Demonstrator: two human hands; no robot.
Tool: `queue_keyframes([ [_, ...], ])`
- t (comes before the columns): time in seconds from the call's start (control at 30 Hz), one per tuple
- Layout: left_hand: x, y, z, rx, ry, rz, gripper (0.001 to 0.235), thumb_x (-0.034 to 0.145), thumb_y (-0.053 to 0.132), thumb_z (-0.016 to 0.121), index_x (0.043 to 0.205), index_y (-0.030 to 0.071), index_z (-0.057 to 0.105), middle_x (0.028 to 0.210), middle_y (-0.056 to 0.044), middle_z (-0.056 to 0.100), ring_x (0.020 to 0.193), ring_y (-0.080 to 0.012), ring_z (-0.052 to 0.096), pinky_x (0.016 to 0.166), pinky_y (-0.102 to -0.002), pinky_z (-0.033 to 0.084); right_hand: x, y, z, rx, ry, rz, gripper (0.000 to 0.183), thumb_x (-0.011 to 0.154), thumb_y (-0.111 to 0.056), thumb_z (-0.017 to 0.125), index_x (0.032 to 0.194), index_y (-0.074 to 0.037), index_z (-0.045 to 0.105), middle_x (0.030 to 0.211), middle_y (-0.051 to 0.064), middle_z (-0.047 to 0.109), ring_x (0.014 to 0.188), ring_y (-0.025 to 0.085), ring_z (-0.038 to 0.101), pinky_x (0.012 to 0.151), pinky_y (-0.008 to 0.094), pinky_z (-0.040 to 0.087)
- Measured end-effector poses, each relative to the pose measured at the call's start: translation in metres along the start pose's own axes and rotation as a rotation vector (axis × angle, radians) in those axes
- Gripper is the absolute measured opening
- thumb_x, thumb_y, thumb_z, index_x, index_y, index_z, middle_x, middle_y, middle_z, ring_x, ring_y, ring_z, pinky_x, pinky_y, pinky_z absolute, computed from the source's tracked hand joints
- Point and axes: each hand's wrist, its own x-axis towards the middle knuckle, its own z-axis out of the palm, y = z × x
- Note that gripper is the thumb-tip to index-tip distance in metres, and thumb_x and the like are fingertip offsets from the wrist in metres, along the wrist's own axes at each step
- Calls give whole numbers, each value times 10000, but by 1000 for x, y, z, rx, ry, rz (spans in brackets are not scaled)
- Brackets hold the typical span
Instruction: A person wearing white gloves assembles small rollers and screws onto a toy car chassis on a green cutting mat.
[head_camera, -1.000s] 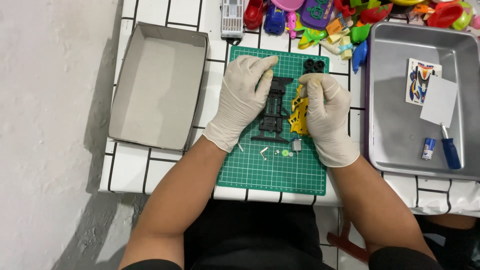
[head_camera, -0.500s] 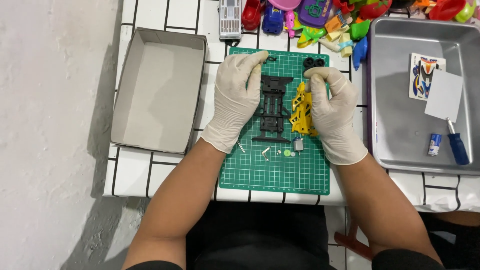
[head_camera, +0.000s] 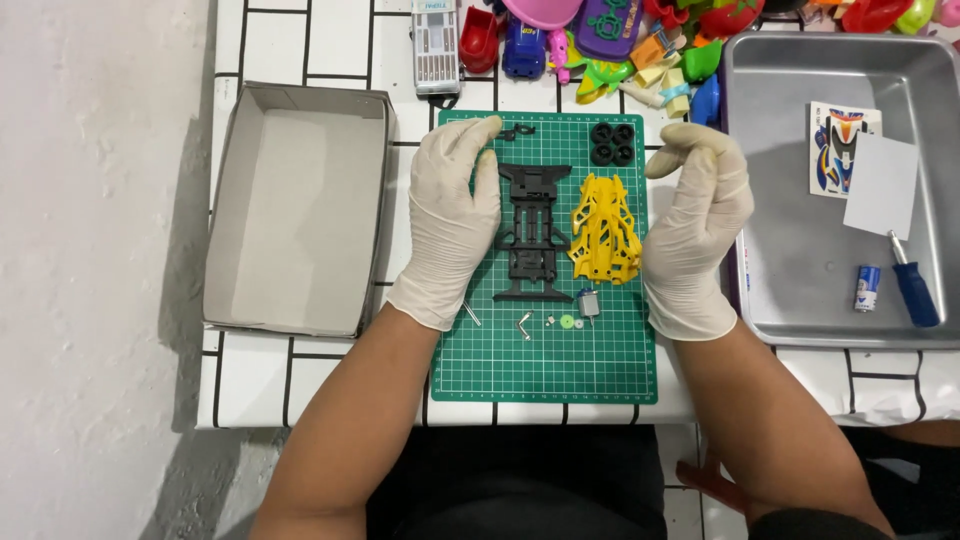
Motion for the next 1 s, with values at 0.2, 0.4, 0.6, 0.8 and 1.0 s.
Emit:
queue_keyframes([
  [0.2,-3,-15,8,75,-134,9,337,1028,56,575,1356,-23,573,1268,-260,619,1314,-433,533,1173,-544,343,2,3,0,10,68,17,310,1148,-145,314,1182,-38,603,804,80,557,895,189,599,969,368,480],
  [0.4,-6,-25,16,145,-166,23,379,1026,85,586,1389,-19,555,1308,-251,602,1345,-429,511,1181,-533,321,4,9,-2,-12,50,59,225,1030,80,439,1158,4,607,803,82,528,866,193,567,931,371,495],
  [0.6,-6,-23,13,97,-150,10,374,1028,60,564,1393,-21,547,1317,-258,589,1355,-444,500,1189,-541,314,4,6,-2,-12,52,92,267,981,131,464,1143,2,632,803,81,530,858,184,565,908,356,497],
  [0.8,1,11,-5,-157,5,-72,311,1041,-7,461,1297,31,632,1258,-133,649,1220,-284,597,1132,-388,489,0,7,1,46,59,122,251,1018,83,426,1169,-16,601,976,111,589,895,187,578,936,335,519],
  [1.0,2,30,-25,-389,141,-56,251,1103,93,439,1250,75,642,1169,-87,667,1132,-224,656,1054,-342,571,-2,6,0,-17,-82,89,269,1031,145,440,1199,5,597,1068,125,608,953,196,599,964,328,527],
])
